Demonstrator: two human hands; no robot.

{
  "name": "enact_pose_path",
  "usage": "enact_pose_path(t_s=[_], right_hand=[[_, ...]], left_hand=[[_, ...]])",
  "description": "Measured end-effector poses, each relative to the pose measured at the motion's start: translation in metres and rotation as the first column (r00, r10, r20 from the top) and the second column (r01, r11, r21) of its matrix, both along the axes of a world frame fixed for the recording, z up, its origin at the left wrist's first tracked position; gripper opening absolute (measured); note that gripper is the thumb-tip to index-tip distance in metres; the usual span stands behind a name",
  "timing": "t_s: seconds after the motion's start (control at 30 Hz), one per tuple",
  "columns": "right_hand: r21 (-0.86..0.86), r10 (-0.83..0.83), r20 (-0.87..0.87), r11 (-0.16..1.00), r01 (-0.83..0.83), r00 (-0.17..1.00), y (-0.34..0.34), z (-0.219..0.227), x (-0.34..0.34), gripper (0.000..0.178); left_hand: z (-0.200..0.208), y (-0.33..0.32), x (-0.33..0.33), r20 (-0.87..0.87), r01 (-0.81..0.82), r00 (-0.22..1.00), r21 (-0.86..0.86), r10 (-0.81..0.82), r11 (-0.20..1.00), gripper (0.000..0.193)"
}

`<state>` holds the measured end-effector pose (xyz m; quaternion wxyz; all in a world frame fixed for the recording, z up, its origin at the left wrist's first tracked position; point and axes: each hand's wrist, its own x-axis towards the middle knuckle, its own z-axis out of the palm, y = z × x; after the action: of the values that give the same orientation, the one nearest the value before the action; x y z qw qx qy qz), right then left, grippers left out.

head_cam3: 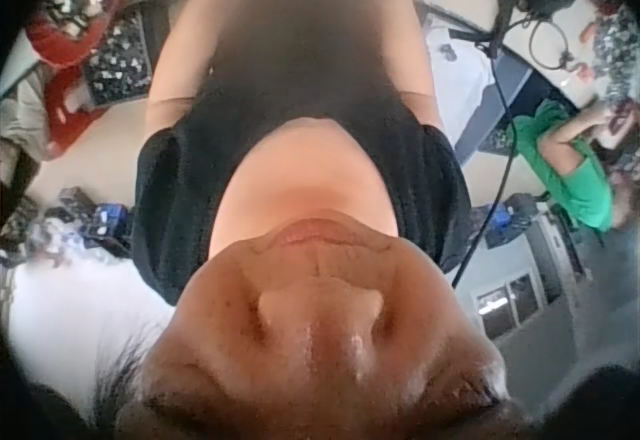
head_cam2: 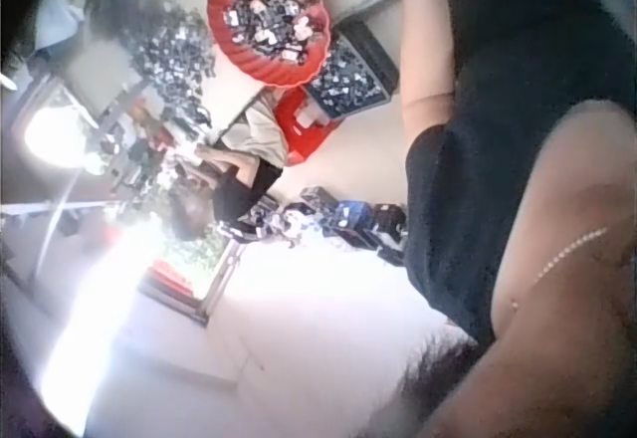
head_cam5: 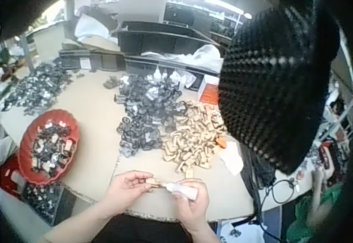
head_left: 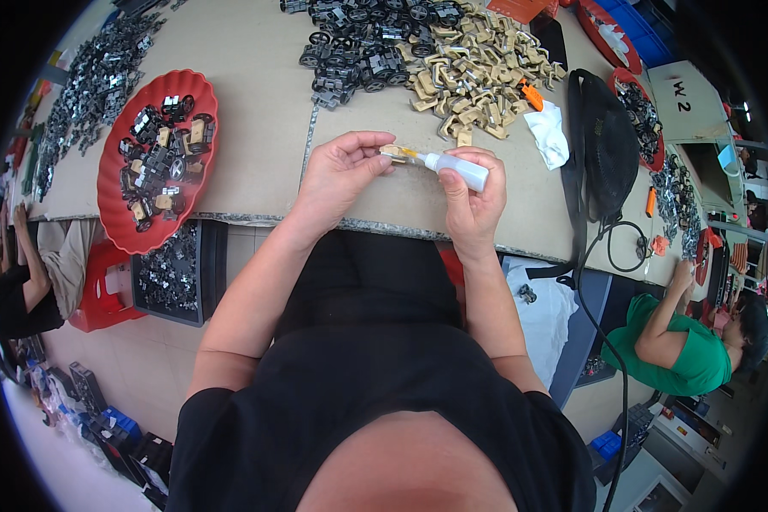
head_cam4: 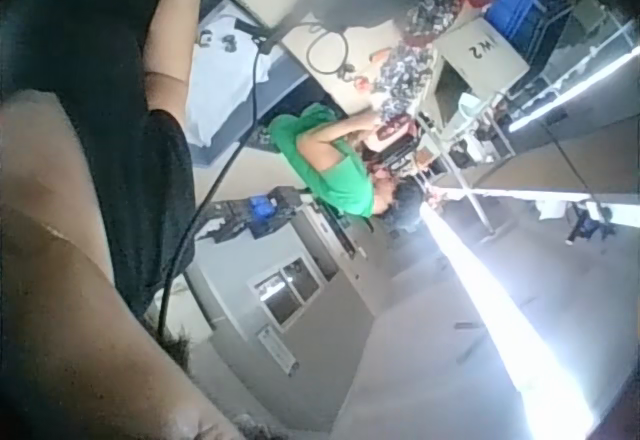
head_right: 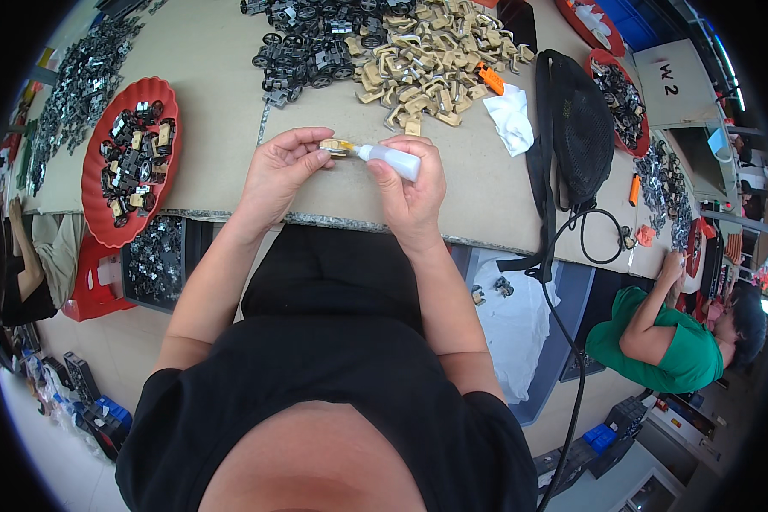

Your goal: The worker is assembling small plastic and metal components, applying glue to one part before joining it to another.

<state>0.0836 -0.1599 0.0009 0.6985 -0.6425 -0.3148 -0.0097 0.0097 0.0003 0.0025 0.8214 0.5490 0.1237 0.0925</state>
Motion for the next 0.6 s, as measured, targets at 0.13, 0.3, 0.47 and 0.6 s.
enact_pose_path(t_s=[0.13, 0.3, 0.47, 0.6], right_hand=[[-0.003, 0.0, -0.005, 1.0, 0.0, 1.0, -0.0005, 0.0001, 0.0003, 0.025], [0.016, 0.016, -0.028, 1.0, -0.016, 0.999, -0.0005, 0.0007, -0.0005, 0.026], [0.024, 0.021, -0.028, 0.999, -0.021, 0.999, -0.0002, 0.0009, -0.0011, 0.025], [0.011, 0.009, -0.005, 1.0, -0.009, 1.0, 0.0007, 0.0008, 0.0003, 0.025]], left_hand=[[-0.0009, 0.0001, 0.0001, 0.015, -0.004, 1.0, -0.003, 0.004, 1.0, 0.027], [-0.0012, 0.0005, 0.0004, 0.021, -0.004, 1.0, 0.005, 0.003, 1.0, 0.026], [-0.0009, -0.0003, 0.0008, 0.0, 0.004, 1.0, 0.01, -0.004, 1.0, 0.026], [-0.0029, 0.0005, 0.0005, 0.008, 0.018, 1.0, 0.031, -0.018, 0.999, 0.026]])
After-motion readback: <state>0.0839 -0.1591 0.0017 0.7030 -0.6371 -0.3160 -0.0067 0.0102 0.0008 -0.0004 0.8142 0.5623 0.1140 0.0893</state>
